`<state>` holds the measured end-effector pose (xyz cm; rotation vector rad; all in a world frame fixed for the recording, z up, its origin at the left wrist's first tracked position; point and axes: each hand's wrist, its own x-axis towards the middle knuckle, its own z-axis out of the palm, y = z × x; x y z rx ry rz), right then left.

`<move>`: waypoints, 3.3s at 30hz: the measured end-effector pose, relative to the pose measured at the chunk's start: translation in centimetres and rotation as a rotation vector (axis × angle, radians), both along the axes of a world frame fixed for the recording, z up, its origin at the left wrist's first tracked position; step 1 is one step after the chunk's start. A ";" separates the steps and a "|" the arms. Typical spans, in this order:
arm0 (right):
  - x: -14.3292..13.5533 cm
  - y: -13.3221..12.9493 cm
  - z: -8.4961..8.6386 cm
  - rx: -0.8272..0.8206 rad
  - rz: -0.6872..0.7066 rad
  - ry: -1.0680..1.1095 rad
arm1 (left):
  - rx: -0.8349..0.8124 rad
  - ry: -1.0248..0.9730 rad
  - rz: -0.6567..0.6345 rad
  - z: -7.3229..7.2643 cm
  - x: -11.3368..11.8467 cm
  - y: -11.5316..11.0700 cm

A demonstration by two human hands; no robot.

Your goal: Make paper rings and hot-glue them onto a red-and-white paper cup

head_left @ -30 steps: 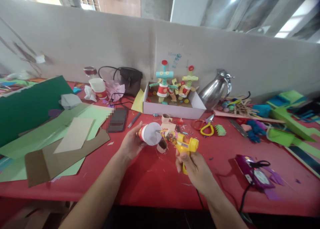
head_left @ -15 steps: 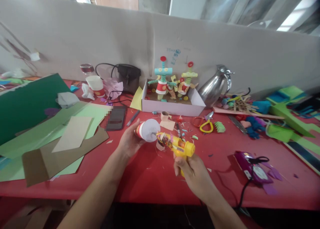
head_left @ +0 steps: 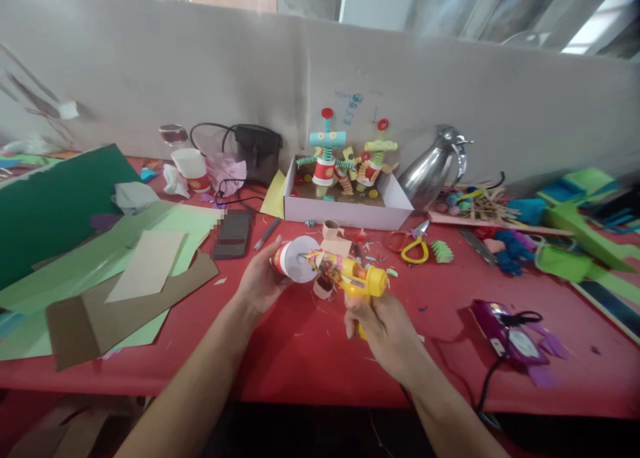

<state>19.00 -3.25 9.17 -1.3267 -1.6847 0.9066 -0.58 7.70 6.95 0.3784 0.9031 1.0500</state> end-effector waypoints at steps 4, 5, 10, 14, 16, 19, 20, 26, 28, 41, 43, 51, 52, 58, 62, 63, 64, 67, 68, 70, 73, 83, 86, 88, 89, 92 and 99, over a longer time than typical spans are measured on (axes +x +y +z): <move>0.1 0.3 0.2 0.033 -0.004 0.001 | 0.002 -0.008 -0.001 0.0 0.0 0.0; 0.1 0.4 0.3 0.037 -0.003 0.002 | 0.001 -0.006 -0.002 -0.1 0.0 0.1; 0.0 0.6 0.1 0.036 0.000 -0.004 | 0.004 0.002 -0.005 -0.3 -0.1 0.2; 0.0 0.2 -0.1 0.038 0.010 -0.004 | 0.023 0.007 -0.016 -0.5 -0.1 0.2; 0.0 0.0 -0.1 0.025 0.018 -0.006 | 0.029 0.005 -0.017 -0.5 -0.2 0.2; -0.1 -0.3 -0.1 0.004 0.013 -0.008 | 0.017 0.016 -0.003 -0.5 -0.1 0.2; -0.2 -0.4 -0.1 0.001 0.006 -0.009 | 0.012 0.020 0.002 -0.5 -0.1 0.2; -0.1 -0.7 -0.4 0.005 -0.012 -0.006 | 0.012 0.018 0.011 -0.2 -0.1 0.2; 0.1 -0.9 -0.5 -0.012 -0.016 -0.019 | 0.024 0.002 0.004 -0.1 -0.1 0.2; 0.3 -1.2 -0.8 -0.065 -0.009 0.134 | 0.042 -0.012 -0.037 -0.4 -0.2 0.4; 0.1 -1.1 -0.6 -0.095 0.022 0.156 | 0.043 -0.009 -0.022 -0.4 -0.1 0.4; -0.6 -1.2 -0.1 -0.076 0.049 0.240 | 0.035 -0.040 -0.013 -0.5 -0.4 0.3; -0.6 -1.2 -0.2 -0.072 0.045 0.245 | 0.035 -0.045 -0.018 -0.5 -0.4 0.3; -0.4 -1.2 -1.0 -0.090 0.052 0.214 | 0.037 -0.027 -0.006 -0.5 -0.3 0.3; -0.3 -1.3 -0.8 -0.057 0.041 0.145 | 0.047 -0.006 0.005 -0.3 -0.2 0.2; -0.3 -1.3 -0.8 -0.050 0.041 0.127 | 0.049 -0.006 0.007 -0.3 -0.2 0.2; -0.3 -1.3 -0.7 -0.043 0.041 0.112 | 0.051 -0.011 0.007 -0.3 -0.2 0.3; -0.2 -1.3 -0.6 -0.044 0.039 0.086 | 0.056 -0.025 0.016 -0.4 -0.2 0.3; -0.1 -1.3 -0.6 -0.047 0.038 0.082 | 0.055 -0.028 0.020 -0.4 -0.2 0.3; -0.1 -1.3 -0.6 -0.053 0.034 0.075 | 0.050 -0.035 0.023 -0.4 -0.2 0.4; 0.0 -1.3 -0.6 -0.045 0.025 0.057 | 0.052 -0.041 0.012 -0.3 -0.2 0.3; 0.5 -1.4 -0.4 -0.077 -0.024 -0.001 | 0.058 -0.066 -0.026 -0.4 -0.5 0.4; 0.5 -1.3 -0.4 -0.079 -0.022 -0.017 | 0.057 -0.059 -0.020 -0.4 -0.4 0.5; 0.6 -1.2 -0.4 -0.069 -0.026 -0.016 | 0.059 -0.049 -0.016 -0.4 -0.4 0.4; 0.7 -1.1 -0.3 -0.061 -0.031 -0.016 | 0.062 -0.047 -0.016 -0.4 -0.4 0.4; 0.8 -0.9 -0.2 -0.050 -0.041 -0.033 | 0.070 -0.052 -0.016 -0.4 -0.4 0.4; 0.9 -0.5 0.3 -0.031 -0.043 -0.059 | 0.065 -0.062 -0.023 -0.5 -0.4 0.4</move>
